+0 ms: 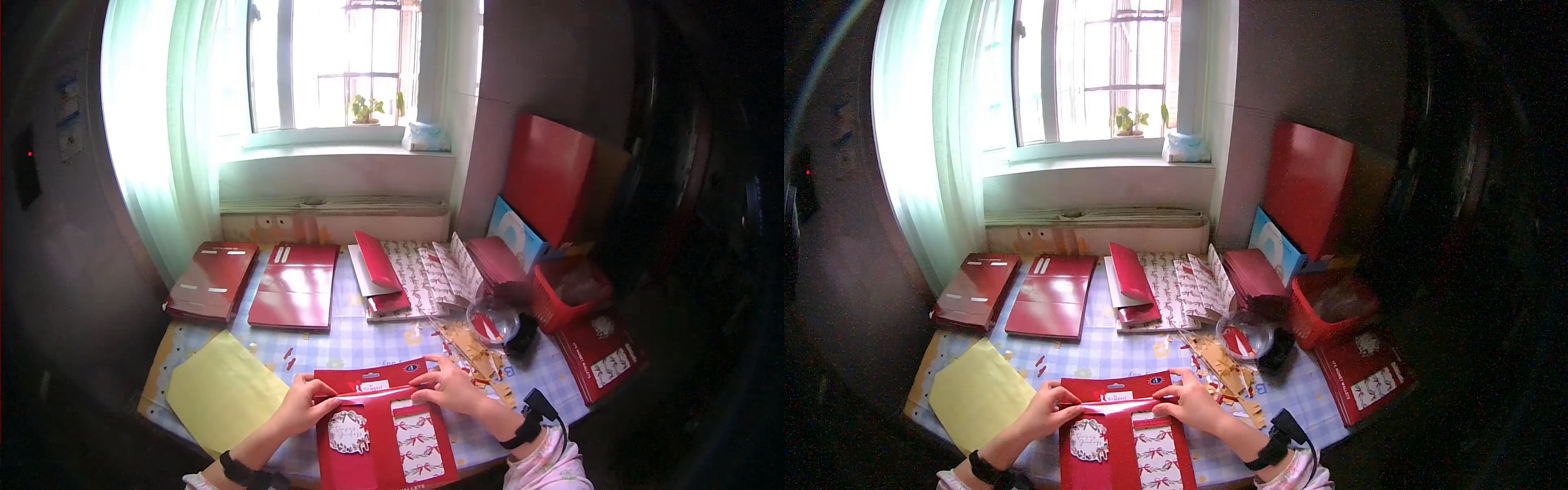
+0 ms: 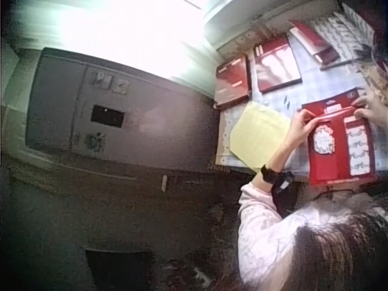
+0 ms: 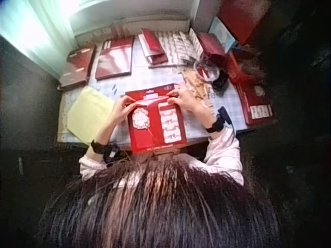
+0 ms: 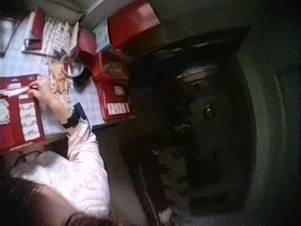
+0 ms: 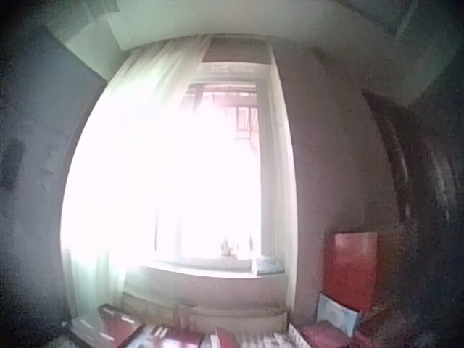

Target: Organizing and inspecting red gift money wallets on a table.

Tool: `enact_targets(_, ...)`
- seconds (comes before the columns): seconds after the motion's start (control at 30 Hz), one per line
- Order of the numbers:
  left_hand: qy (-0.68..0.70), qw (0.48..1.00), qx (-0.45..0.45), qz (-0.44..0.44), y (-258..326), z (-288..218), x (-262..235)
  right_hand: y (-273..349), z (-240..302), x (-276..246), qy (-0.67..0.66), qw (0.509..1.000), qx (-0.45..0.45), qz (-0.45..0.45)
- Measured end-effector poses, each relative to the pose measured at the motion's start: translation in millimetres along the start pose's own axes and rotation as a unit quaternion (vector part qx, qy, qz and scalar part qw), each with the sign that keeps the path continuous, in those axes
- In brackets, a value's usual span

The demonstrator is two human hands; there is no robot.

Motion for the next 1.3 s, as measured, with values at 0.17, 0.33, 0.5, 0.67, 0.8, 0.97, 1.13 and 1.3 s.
enact_targets(0.17,-0.11,0.991,0.061,-0.052,5.2,-20.3,-4.7,5.9,11.5,-5.4,-0.006,0.999,-0.037,-0.017)
enact_targets(0.33,-0.004,1.0,-0.001,-0.008,5.5,-15.5,-2.1,2.2,1.9,-4.4,-0.072,0.997,-0.015,0.015)
enact_targets(0.5,-0.002,0.999,0.035,-0.018,4.7,-19.8,-4.1,3.4,-1.2,-4.2,-0.099,0.995,-0.003,0.005)
enact_targets(0.67,0.049,0.999,0.014,-0.02,3.6,-15.4,-5.1,4.6,1.3,-6.6,-0.094,0.996,-0.007,0.0)
enact_targets(0.8,0.029,0.998,0.047,-0.036,-0.6,-19.6,-9.7,4.1,3.1,-7.6,-0.091,0.996,-0.013,-0.009)
enact_targets(0.97,0.006,0.997,0.06,-0.044,0.4,-17.9,-8.3,6.6,0.6,-4.4,-0.088,0.996,-0.017,-0.016)
enact_targets(1.13,-0.004,0.993,0.075,-0.093,5.4,-15.3,-9.3,4.8,1.5,-1.8,-0.087,0.995,-0.046,-0.029)
enact_targets(1.3,-0.045,0.988,0.075,-0.127,8.3,-16.5,-10.1,4.0,1.9,1.3,-0.075,0.996,-0.05,-0.028)
Point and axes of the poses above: each hand's wrist, its own y-axis away from the middle knuckle, its own x-axis out of the palm, z = x × y, the point moved 7 cm from there along -y, towards the middle knuckle, and after that the axes turned 9 degrees about z, right-handed, at the moved point
